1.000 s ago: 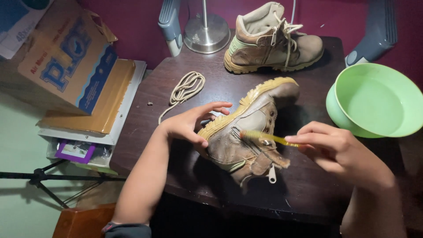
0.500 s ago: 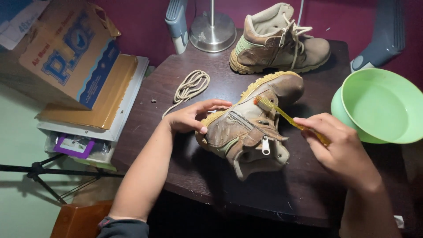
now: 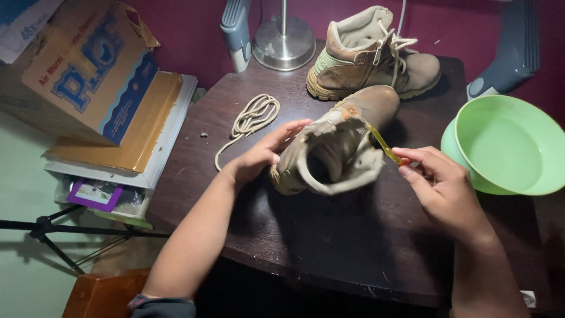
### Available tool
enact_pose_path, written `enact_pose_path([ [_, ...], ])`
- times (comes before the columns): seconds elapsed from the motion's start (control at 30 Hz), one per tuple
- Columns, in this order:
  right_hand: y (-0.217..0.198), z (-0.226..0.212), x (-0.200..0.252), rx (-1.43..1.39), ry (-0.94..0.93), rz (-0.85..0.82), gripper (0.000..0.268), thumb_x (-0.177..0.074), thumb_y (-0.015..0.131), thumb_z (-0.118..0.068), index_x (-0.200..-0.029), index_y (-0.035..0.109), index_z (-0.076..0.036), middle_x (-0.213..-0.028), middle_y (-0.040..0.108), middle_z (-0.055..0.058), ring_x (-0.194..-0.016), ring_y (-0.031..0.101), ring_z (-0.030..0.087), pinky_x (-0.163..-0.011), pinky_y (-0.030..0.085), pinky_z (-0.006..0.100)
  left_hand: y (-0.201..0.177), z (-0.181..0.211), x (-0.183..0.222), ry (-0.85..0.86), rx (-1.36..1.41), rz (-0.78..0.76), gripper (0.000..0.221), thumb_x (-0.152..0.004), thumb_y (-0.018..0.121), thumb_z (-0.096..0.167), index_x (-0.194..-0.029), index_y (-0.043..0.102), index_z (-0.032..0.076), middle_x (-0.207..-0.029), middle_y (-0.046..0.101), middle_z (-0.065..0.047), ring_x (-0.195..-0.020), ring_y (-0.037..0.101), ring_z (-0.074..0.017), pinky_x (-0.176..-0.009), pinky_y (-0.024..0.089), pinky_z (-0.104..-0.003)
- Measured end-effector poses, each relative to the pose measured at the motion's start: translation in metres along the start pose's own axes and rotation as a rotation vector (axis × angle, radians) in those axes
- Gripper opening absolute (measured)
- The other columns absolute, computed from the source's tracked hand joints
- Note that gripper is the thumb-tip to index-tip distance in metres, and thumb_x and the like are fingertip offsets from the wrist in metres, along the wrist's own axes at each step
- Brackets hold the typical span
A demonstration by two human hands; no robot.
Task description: Brushing the exterior and sole of a tan work boot using a brush and water to clean it.
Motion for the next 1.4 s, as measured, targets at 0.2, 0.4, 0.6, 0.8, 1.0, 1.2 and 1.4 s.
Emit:
enact_pose_path([
  [0.2, -0.005, 0.007, 0.0, 0.046, -0.021, 0.045, 0.029, -0.098, 0.062, 0.001, -0.126, 0.071, -0.001, -0.109, 0.071, 0.012, -0.095, 0.066, 0.017, -0.083, 0.05, 0.026, 0.036, 0.032, -0.002, -0.052, -0.604, 0.418, 0.113, -0.043, 0.098, 0.047, -0.138, 0.05, 0.008, -0.128, 0.064, -0.008, -0.117, 0.064, -0.0219, -0.105, 0.047, -0.035],
  [0.4, -0.009, -0.001, 0.008, 0.096, 0.003, 0.219, 0.026, -0.104, 0.065, 0.006, -0.129, 0.07, 0.005, -0.111, 0.067, 0.015, -0.093, 0.061, 0.018, -0.081, 0.047, 0.027, 0.04, 0.008, -0.002, -0.012, -0.615, 0.47, 0.118, -0.062, 0.089, 0.051, -0.154, 0.033, 0.004, -0.15, 0.054, -0.018, -0.139, 0.053, -0.0306, -0.117, 0.04, -0.041],
  [0.6, -0.017, -0.033, 0.022, 0.287, -0.208, 0.383, 0.018, -0.11, 0.067, 0.019, -0.127, 0.072, 0.02, -0.114, 0.072, 0.031, -0.1, 0.069, 0.034, -0.091, 0.053, 0.039, 0.065, 0.007, -0.007, 0.06, -0.552, 0.501, 0.108, -0.074, 0.082, 0.051, -0.153, 0.03, -0.001, -0.152, 0.046, -0.022, -0.143, 0.046, -0.0353, -0.121, 0.035, -0.044],
  [0.8, -0.02, -0.031, 0.038, 0.307, -0.169, 0.372, 0.015, -0.113, 0.071, 0.021, -0.127, 0.074, 0.016, -0.111, 0.069, 0.03, -0.083, 0.059, 0.027, -0.077, 0.049, 0.034, 0.066, 0.003, -0.006, 0.031, -0.589, 0.509, 0.11, -0.073, 0.081, 0.053, -0.154, 0.028, 0.0, -0.151, 0.047, -0.022, -0.142, 0.047, -0.0369, -0.12, 0.036, -0.045],
  [1.0, -0.017, -0.054, 0.036, 0.51, -0.215, 0.241, 0.026, -0.1, 0.074, 0.016, -0.119, 0.08, 0.0, -0.11, 0.074, 0.016, -0.085, 0.066, 0.023, -0.08, 0.049, 0.033, 0.081, 0.008, -0.007, 0.075, -0.544, 0.523, 0.104, -0.078, 0.079, 0.049, -0.152, 0.026, -0.002, -0.149, 0.045, -0.025, -0.14, 0.047, -0.0388, -0.118, 0.038, -0.046],
  [1.2, -0.02, -0.065, 0.047, 0.508, -0.234, -0.026, 0.04, -0.086, 0.068, 0.002, -0.121, 0.074, -0.018, -0.111, 0.074, -0.004, -0.076, 0.067, 0.011, -0.067, 0.05, 0.023, 0.088, 0.005, -0.009, 0.125, -0.608, 0.554, 0.103, -0.077, 0.08, 0.046, -0.149, 0.027, -0.006, -0.144, 0.045, -0.025, -0.135, 0.05, -0.0384, -0.116, 0.04, -0.044],
  [1.4, -0.022, -0.032, 0.047, 0.374, -0.202, 0.31, 0.015, -0.108, 0.075, 0.018, -0.122, 0.075, 0.012, -0.11, 0.071, 0.029, -0.079, 0.06, 0.027, -0.076, 0.048, 0.034, 0.096, 0.013, -0.01, 0.077, -0.592, 0.625, 0.11, -0.07, 0.083, 0.048, -0.15, 0.028, -0.003, -0.151, 0.046, -0.022, -0.141, 0.049, -0.0372, -0.117, 0.04, -0.043],
])
Point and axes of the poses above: each hand's wrist, its own x-axis away from the middle knuckle, its own y-axis out of the palm, z = x × y, the point moved 2 cm from there along -x, towards the middle knuckle
